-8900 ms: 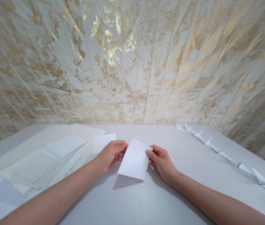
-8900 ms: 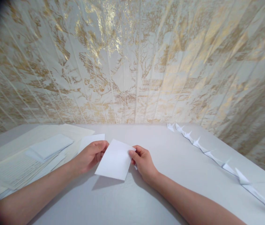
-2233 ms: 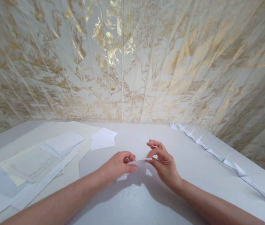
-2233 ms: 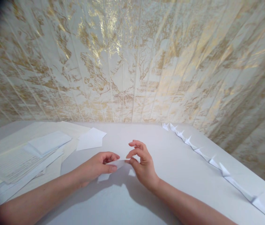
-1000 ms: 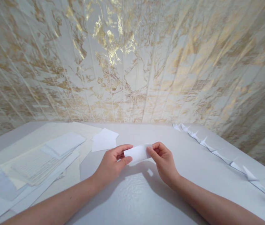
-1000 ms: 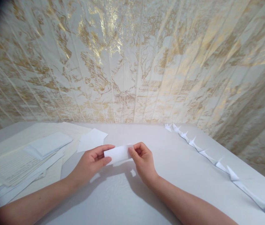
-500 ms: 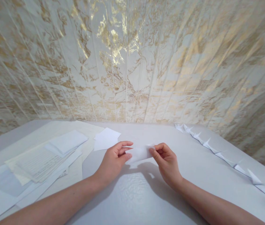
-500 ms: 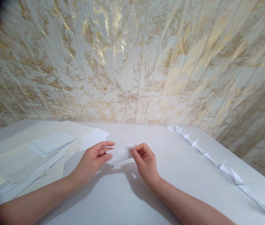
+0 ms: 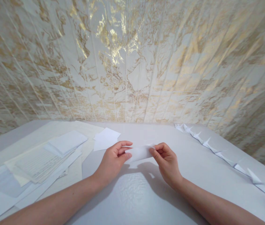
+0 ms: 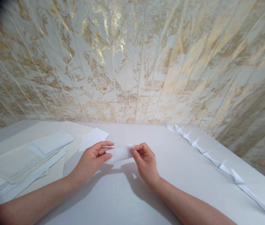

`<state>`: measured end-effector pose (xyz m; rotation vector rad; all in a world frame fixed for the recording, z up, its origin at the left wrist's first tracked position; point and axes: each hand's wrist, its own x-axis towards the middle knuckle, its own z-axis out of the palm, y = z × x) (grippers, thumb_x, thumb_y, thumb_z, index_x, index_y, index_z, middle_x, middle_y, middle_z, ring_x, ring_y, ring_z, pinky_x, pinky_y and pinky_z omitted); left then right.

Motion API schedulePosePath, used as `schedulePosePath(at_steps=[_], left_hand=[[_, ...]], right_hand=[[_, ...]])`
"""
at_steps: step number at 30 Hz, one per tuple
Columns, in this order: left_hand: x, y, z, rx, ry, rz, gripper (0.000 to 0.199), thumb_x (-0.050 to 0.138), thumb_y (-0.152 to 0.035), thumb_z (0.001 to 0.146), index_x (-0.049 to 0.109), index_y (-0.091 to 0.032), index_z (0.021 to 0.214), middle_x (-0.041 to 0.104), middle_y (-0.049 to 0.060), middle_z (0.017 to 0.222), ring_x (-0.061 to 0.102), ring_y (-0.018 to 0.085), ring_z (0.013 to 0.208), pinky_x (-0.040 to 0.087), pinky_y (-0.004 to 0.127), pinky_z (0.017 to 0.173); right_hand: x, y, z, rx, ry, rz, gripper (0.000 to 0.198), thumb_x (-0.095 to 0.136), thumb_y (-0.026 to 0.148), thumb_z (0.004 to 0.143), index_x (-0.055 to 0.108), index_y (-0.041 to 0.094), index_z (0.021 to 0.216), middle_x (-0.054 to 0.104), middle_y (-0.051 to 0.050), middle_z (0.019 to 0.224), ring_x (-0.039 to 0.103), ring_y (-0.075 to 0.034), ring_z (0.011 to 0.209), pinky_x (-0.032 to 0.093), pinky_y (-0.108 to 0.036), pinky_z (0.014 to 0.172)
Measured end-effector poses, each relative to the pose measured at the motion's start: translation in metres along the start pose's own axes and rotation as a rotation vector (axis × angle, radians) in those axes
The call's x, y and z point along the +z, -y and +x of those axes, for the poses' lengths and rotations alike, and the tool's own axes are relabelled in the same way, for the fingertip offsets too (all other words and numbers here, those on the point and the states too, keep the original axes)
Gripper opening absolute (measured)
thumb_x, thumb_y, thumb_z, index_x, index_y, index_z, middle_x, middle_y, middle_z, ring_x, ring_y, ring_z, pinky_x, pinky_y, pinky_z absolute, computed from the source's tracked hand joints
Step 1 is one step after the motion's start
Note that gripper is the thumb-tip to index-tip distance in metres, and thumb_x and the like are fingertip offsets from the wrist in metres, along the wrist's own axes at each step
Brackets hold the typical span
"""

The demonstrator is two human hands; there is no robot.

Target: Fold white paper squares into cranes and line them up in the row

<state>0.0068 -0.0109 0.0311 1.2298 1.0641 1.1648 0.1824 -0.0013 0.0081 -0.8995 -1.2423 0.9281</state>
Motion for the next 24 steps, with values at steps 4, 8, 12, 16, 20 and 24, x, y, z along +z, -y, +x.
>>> schedulePosePath(at_steps=[4, 8, 12, 16, 20, 24], left_hand=[[-0.0001, -0.0001, -0.0003, -0.003, -0.003, 0.024, 0.031, 0.062, -0.026, 0.066, 0.056, -0.016, 0.095, 0.068, 0.002, 0.077, 0.060, 0.014, 0.064, 0.044, 0.026, 0.059], [0.0002, -0.0006, -0.0004, -0.002, -0.010, 0.021, 0.031, 0.061, -0.026, 0.066, 0.056, -0.015, 0.094, 0.068, 0.002, 0.076, 0.060, 0.014, 0.063, 0.044, 0.025, 0.058], [0.0004, -0.0011, -0.0006, 0.002, -0.010, 0.027, 0.030, 0.061, -0.028, 0.066, 0.057, -0.015, 0.093, 0.068, 0.002, 0.074, 0.060, 0.014, 0.062, 0.044, 0.025, 0.057], [0.0004, -0.0009, -0.0006, 0.005, -0.017, 0.025, 0.029, 0.062, -0.028, 0.066, 0.058, -0.015, 0.092, 0.068, 0.003, 0.075, 0.061, 0.015, 0.062, 0.045, 0.025, 0.057], [0.0001, -0.0002, -0.0005, 0.015, -0.017, 0.032, 0.027, 0.061, -0.028, 0.067, 0.058, -0.015, 0.090, 0.068, 0.003, 0.073, 0.061, 0.016, 0.063, 0.045, 0.025, 0.058], [0.0000, -0.0004, -0.0009, 0.017, -0.031, 0.047, 0.023, 0.061, -0.027, 0.067, 0.059, -0.016, 0.087, 0.068, 0.002, 0.072, 0.061, 0.015, 0.064, 0.045, 0.025, 0.059]], right_hand=[[-0.0005, 0.0005, 0.0003, 0.000, -0.008, -0.017, 0.024, 0.067, 0.039, 0.068, 0.055, 0.019, 0.066, 0.054, 0.002, 0.060, 0.048, -0.011, 0.057, 0.040, -0.023, 0.053], [0.0001, 0.0015, 0.0004, 0.009, -0.003, -0.003, 0.025, 0.068, 0.039, 0.067, 0.055, 0.019, 0.065, 0.055, 0.002, 0.060, 0.048, -0.011, 0.057, 0.040, -0.023, 0.053], [0.0007, 0.0014, 0.0003, 0.017, -0.009, 0.014, 0.025, 0.069, 0.039, 0.066, 0.055, 0.019, 0.065, 0.056, 0.002, 0.060, 0.048, -0.011, 0.056, 0.040, -0.023, 0.053], [0.0004, 0.0007, 0.0003, 0.012, -0.007, 0.012, 0.024, 0.068, 0.039, 0.067, 0.055, 0.018, 0.066, 0.055, 0.002, 0.060, 0.048, -0.011, 0.056, 0.039, -0.023, 0.053], [0.0006, 0.0018, 0.0001, 0.020, -0.013, -0.007, 0.025, 0.068, 0.040, 0.067, 0.055, 0.018, 0.066, 0.055, 0.002, 0.060, 0.048, -0.011, 0.056, 0.039, -0.023, 0.053], [0.0012, 0.0029, -0.0005, 0.020, -0.008, -0.005, 0.025, 0.068, 0.039, 0.067, 0.054, 0.018, 0.065, 0.055, 0.002, 0.059, 0.048, -0.011, 0.055, 0.039, -0.023, 0.052]])
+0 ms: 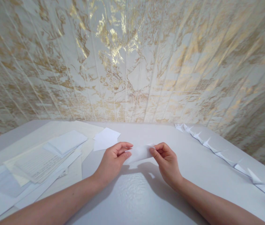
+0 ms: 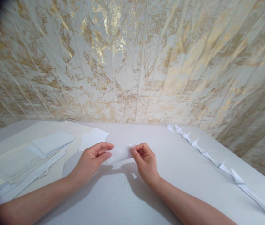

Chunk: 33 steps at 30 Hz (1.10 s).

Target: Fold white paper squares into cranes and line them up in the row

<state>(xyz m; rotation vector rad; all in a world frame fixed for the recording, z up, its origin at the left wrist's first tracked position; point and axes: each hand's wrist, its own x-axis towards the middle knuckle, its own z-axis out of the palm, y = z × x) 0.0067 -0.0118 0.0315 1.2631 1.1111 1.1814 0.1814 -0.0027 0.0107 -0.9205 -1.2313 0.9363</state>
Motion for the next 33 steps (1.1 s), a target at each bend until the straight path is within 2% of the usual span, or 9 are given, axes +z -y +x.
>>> schedulePosePath(at_steps=[7, 13, 17, 22, 24, 27, 30, 33], left_hand=[[-0.002, -0.001, 0.001, 0.011, -0.051, 0.035, 0.025, 0.061, -0.028, 0.064, 0.060, -0.015, 0.086, 0.067, 0.001, 0.066, 0.058, 0.014, 0.057, 0.043, 0.024, 0.054], [-0.002, 0.000, 0.001, -0.005, -0.052, -0.015, 0.028, 0.062, -0.027, 0.064, 0.058, -0.015, 0.090, 0.065, 0.000, 0.061, 0.054, 0.012, 0.051, 0.039, 0.022, 0.049], [-0.003, 0.000, 0.001, 0.004, -0.039, -0.002, 0.030, 0.062, -0.027, 0.064, 0.057, -0.014, 0.090, 0.062, -0.001, 0.058, 0.053, 0.012, 0.051, 0.039, 0.022, 0.050], [-0.009, -0.005, 0.003, 0.155, 0.055, 0.220, 0.022, 0.058, -0.025, 0.067, 0.064, -0.015, 0.086, 0.053, -0.004, 0.051, 0.046, 0.009, 0.047, 0.035, 0.021, 0.048], [-0.013, -0.008, 0.005, 0.248, 0.106, 0.347, 0.021, 0.057, -0.022, 0.068, 0.068, -0.017, 0.085, 0.058, -0.002, 0.055, 0.049, 0.011, 0.051, 0.038, 0.022, 0.052], [-0.017, -0.012, 0.007, 0.353, 0.210, 0.491, 0.024, 0.053, -0.017, 0.071, 0.071, -0.022, 0.086, 0.068, 0.002, 0.075, 0.058, 0.015, 0.064, 0.042, 0.024, 0.062], [-0.019, -0.014, 0.010, 0.425, 0.304, 0.529, 0.029, 0.049, -0.013, 0.072, 0.071, -0.024, 0.088, 0.070, 0.004, 0.087, 0.061, 0.018, 0.079, 0.045, 0.025, 0.073], [-0.019, -0.014, 0.011, 0.449, 0.332, 0.538, 0.033, 0.048, -0.010, 0.073, 0.071, -0.025, 0.091, 0.069, 0.004, 0.093, 0.062, 0.018, 0.087, 0.044, 0.026, 0.080]], right_hand=[[0.001, 0.000, 0.000, 0.052, -0.015, 0.034, 0.026, 0.071, 0.038, 0.062, 0.055, 0.018, 0.063, 0.056, 0.002, 0.058, 0.048, -0.011, 0.055, 0.039, -0.023, 0.052], [0.000, -0.004, 0.004, 0.137, -0.061, 0.124, 0.024, 0.074, 0.032, 0.059, 0.055, 0.017, 0.061, 0.057, 0.003, 0.057, 0.048, -0.010, 0.054, 0.038, -0.022, 0.052], [0.001, -0.003, 0.004, 0.144, -0.064, 0.134, 0.026, 0.075, 0.031, 0.057, 0.054, 0.017, 0.061, 0.056, 0.003, 0.058, 0.048, -0.010, 0.054, 0.038, -0.023, 0.052], [0.001, 0.000, 0.004, 0.110, -0.048, 0.122, 0.026, 0.075, 0.030, 0.058, 0.052, 0.018, 0.065, 0.053, 0.004, 0.059, 0.046, -0.009, 0.053, 0.037, -0.020, 0.049], [0.000, 0.001, 0.005, 0.102, -0.037, 0.120, 0.026, 0.075, 0.029, 0.058, 0.052, 0.018, 0.065, 0.052, 0.004, 0.060, 0.046, -0.008, 0.053, 0.037, -0.020, 0.049], [0.000, 0.003, 0.005, 0.100, -0.025, 0.115, 0.027, 0.075, 0.029, 0.058, 0.052, 0.018, 0.065, 0.052, 0.004, 0.060, 0.045, -0.008, 0.053, 0.036, -0.020, 0.049], [0.000, 0.004, 0.004, 0.108, -0.010, 0.115, 0.027, 0.075, 0.029, 0.057, 0.051, 0.018, 0.065, 0.052, 0.004, 0.060, 0.045, -0.008, 0.053, 0.036, -0.020, 0.049], [0.000, 0.005, 0.004, 0.105, -0.003, 0.110, 0.027, 0.075, 0.028, 0.058, 0.051, 0.018, 0.066, 0.051, 0.005, 0.060, 0.045, -0.008, 0.053, 0.036, -0.019, 0.049]])
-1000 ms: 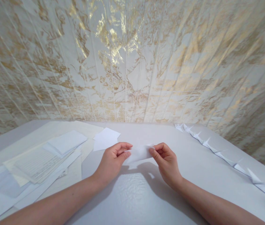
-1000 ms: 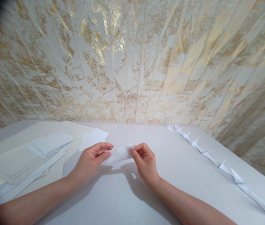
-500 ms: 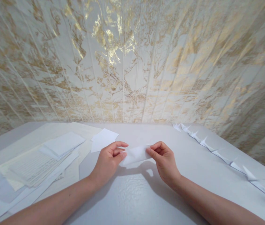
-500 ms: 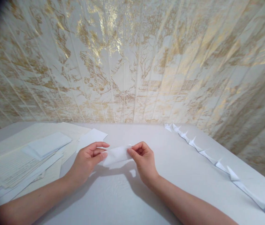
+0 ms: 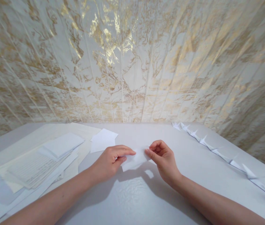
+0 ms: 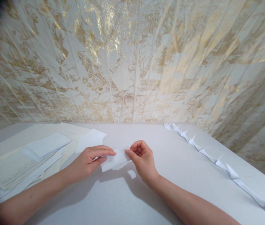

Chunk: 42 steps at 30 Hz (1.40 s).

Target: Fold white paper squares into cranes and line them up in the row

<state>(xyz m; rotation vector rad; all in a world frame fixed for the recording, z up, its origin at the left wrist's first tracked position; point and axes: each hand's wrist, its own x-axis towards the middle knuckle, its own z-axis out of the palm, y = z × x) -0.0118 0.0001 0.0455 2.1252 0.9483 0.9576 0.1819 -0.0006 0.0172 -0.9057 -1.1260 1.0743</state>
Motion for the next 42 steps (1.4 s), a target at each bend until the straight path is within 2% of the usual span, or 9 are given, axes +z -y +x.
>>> schedulePosePath(at_steps=[9, 13, 17, 22, 25, 32, 37, 40, 42], left_hand=[[0.001, 0.003, -0.001, 0.003, 0.038, 0.066, 0.035, 0.046, -0.008, 0.075, 0.069, -0.024, 0.096, 0.068, 0.004, 0.098, 0.060, 0.017, 0.093, 0.043, 0.026, 0.085], [0.002, 0.002, -0.002, 0.041, 0.109, 0.098, 0.036, 0.044, -0.007, 0.076, 0.068, -0.023, 0.097, 0.067, 0.004, 0.099, 0.060, 0.016, 0.093, 0.044, 0.026, 0.084], [0.003, 0.001, -0.002, 0.062, 0.164, 0.134, 0.037, 0.041, -0.006, 0.077, 0.067, -0.021, 0.100, 0.066, 0.005, 0.101, 0.060, 0.015, 0.092, 0.045, 0.026, 0.083], [0.003, 0.001, -0.001, 0.045, 0.185, 0.110, 0.038, 0.040, -0.007, 0.077, 0.067, -0.022, 0.099, 0.066, 0.004, 0.101, 0.060, 0.015, 0.092, 0.044, 0.025, 0.082], [0.003, 0.000, 0.001, -0.016, 0.176, 0.038, 0.032, 0.045, -0.011, 0.075, 0.069, -0.022, 0.094, 0.067, 0.004, 0.098, 0.061, 0.016, 0.090, 0.044, 0.026, 0.082], [0.014, -0.005, 0.003, -0.265, 0.004, -0.044, 0.016, 0.055, -0.013, 0.067, 0.068, -0.018, 0.076, 0.069, 0.001, 0.078, 0.061, 0.016, 0.075, 0.044, 0.025, 0.071], [0.020, -0.007, 0.002, -0.296, -0.101, -0.013, 0.029, 0.054, -0.011, 0.065, 0.063, -0.019, 0.092, 0.066, -0.002, 0.070, 0.058, 0.014, 0.066, 0.043, 0.023, 0.063], [0.019, -0.008, 0.002, -0.289, -0.073, 0.027, 0.019, 0.055, -0.015, 0.067, 0.067, -0.018, 0.081, 0.068, 0.001, 0.074, 0.059, 0.016, 0.070, 0.042, 0.025, 0.068], [0.019, -0.010, 0.002, -0.270, -0.031, 0.066, 0.014, 0.055, -0.018, 0.068, 0.068, -0.017, 0.072, 0.068, 0.002, 0.073, 0.059, 0.017, 0.071, 0.041, 0.026, 0.068]], right_hand=[[-0.001, 0.001, 0.000, 0.053, 0.039, 0.023, 0.029, 0.075, 0.029, 0.057, 0.056, 0.019, 0.076, 0.052, 0.005, 0.062, 0.047, -0.008, 0.055, 0.037, -0.019, 0.050], [-0.001, 0.000, 0.000, 0.174, 0.156, -0.049, 0.028, 0.075, 0.034, 0.056, 0.059, 0.016, 0.072, 0.049, 0.006, 0.054, 0.043, -0.007, 0.049, 0.032, -0.019, 0.046], [0.001, 0.002, -0.002, 0.293, 0.249, -0.064, 0.030, 0.076, 0.036, 0.053, 0.058, 0.014, 0.066, 0.055, 0.004, 0.054, 0.045, -0.008, 0.049, 0.034, -0.021, 0.048], [0.004, 0.005, -0.003, 0.291, 0.242, -0.118, 0.028, 0.073, 0.038, 0.056, 0.059, 0.014, 0.062, 0.054, 0.004, 0.050, 0.043, -0.007, 0.046, 0.031, -0.020, 0.046], [0.004, 0.005, -0.003, 0.282, 0.241, -0.161, 0.028, 0.071, 0.038, 0.058, 0.059, 0.014, 0.061, 0.053, 0.004, 0.049, 0.042, -0.007, 0.045, 0.030, -0.020, 0.045], [0.004, 0.000, -0.005, 0.174, 0.232, -0.287, 0.023, 0.066, 0.036, 0.064, 0.060, 0.014, 0.063, 0.053, 0.003, 0.053, 0.042, -0.008, 0.048, 0.031, -0.020, 0.044], [0.004, -0.001, -0.008, -0.012, 0.202, -0.424, 0.019, 0.063, 0.033, 0.068, 0.062, 0.014, 0.063, 0.058, 0.000, 0.057, 0.049, -0.011, 0.053, 0.038, -0.022, 0.052], [0.005, 0.001, -0.010, -0.145, 0.229, -0.508, 0.018, 0.062, 0.030, 0.070, 0.063, 0.015, 0.062, 0.062, -0.003, 0.061, 0.054, -0.013, 0.058, 0.041, -0.024, 0.057], [0.006, 0.002, -0.011, -0.182, 0.258, -0.536, 0.018, 0.061, 0.030, 0.071, 0.064, 0.015, 0.062, 0.063, -0.003, 0.061, 0.055, -0.014, 0.059, 0.041, -0.024, 0.058]])
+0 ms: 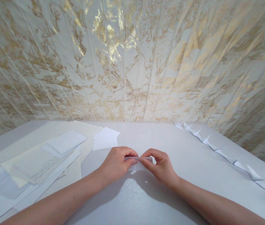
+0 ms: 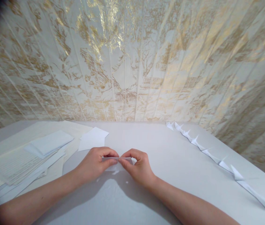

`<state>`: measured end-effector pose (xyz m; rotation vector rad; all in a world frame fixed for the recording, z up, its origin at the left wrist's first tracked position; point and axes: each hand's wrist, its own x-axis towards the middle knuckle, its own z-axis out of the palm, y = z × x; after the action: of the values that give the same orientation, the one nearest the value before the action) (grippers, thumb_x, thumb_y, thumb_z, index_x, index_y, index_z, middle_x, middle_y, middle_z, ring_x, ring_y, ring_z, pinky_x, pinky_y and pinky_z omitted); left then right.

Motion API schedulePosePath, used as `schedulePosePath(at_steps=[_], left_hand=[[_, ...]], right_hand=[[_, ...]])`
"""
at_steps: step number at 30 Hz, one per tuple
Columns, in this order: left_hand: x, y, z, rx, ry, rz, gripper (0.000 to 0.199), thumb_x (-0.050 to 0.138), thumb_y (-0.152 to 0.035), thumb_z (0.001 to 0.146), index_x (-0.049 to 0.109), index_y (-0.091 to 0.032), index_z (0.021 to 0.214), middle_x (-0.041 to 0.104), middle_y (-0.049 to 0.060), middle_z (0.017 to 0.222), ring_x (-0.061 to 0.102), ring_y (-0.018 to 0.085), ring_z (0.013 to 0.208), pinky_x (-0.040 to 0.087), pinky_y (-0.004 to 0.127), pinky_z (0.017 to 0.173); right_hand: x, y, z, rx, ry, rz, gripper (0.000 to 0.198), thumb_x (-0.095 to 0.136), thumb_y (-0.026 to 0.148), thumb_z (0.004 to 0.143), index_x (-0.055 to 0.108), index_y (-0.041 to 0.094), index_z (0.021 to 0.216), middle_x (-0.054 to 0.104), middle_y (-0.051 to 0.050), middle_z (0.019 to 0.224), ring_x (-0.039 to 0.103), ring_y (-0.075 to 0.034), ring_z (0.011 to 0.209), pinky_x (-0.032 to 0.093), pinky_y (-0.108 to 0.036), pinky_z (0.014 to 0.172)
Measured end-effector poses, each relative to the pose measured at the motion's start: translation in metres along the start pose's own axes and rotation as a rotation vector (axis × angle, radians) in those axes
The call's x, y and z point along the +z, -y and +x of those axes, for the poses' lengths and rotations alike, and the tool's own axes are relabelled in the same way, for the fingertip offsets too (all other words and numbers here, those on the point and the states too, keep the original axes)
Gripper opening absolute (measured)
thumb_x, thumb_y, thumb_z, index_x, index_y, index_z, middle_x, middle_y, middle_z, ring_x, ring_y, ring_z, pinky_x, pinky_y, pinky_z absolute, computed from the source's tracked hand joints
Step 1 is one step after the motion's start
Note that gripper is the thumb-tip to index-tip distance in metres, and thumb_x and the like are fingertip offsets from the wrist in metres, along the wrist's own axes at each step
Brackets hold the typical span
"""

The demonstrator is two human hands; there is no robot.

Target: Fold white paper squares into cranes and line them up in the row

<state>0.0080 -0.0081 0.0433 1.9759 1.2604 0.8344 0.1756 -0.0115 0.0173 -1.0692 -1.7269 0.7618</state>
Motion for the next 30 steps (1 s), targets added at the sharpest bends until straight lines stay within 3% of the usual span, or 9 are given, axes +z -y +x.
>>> schedulePosePath(at_steps=[5, 14, 30], left_hand=[[0.002, 0.001, 0.000, -0.024, -0.005, 0.025, 0.014, 0.054, -0.022, 0.068, 0.066, -0.016, 0.063, 0.064, 0.001, 0.064, 0.056, 0.016, 0.064, 0.038, 0.025, 0.062], [0.009, 0.008, 0.002, -0.269, -0.072, -0.290, 0.016, 0.058, -0.028, 0.060, 0.055, -0.015, 0.053, 0.050, -0.003, 0.049, 0.042, 0.010, 0.048, 0.031, 0.022, 0.047], [0.013, 0.015, 0.002, -0.322, -0.128, -0.462, 0.020, 0.062, -0.029, 0.057, 0.048, -0.015, 0.052, 0.046, -0.006, 0.046, 0.039, 0.007, 0.043, 0.028, 0.019, 0.042]], right_hand=[[0.002, 0.001, 0.000, 0.042, 0.037, -0.006, 0.019, 0.059, 0.030, 0.072, 0.061, 0.014, 0.062, 0.060, -0.002, 0.060, 0.052, -0.013, 0.058, 0.040, -0.023, 0.057], [0.006, -0.002, 0.000, 0.304, 0.163, 0.192, 0.031, 0.061, 0.042, 0.067, 0.056, 0.011, 0.065, 0.047, 0.001, 0.056, 0.039, -0.009, 0.050, 0.031, -0.021, 0.046], [-0.003, -0.002, 0.006, 0.259, -0.058, 0.091, 0.031, 0.068, 0.037, 0.058, 0.047, 0.017, 0.046, 0.043, 0.005, 0.045, 0.036, -0.008, 0.047, 0.030, -0.021, 0.045]])
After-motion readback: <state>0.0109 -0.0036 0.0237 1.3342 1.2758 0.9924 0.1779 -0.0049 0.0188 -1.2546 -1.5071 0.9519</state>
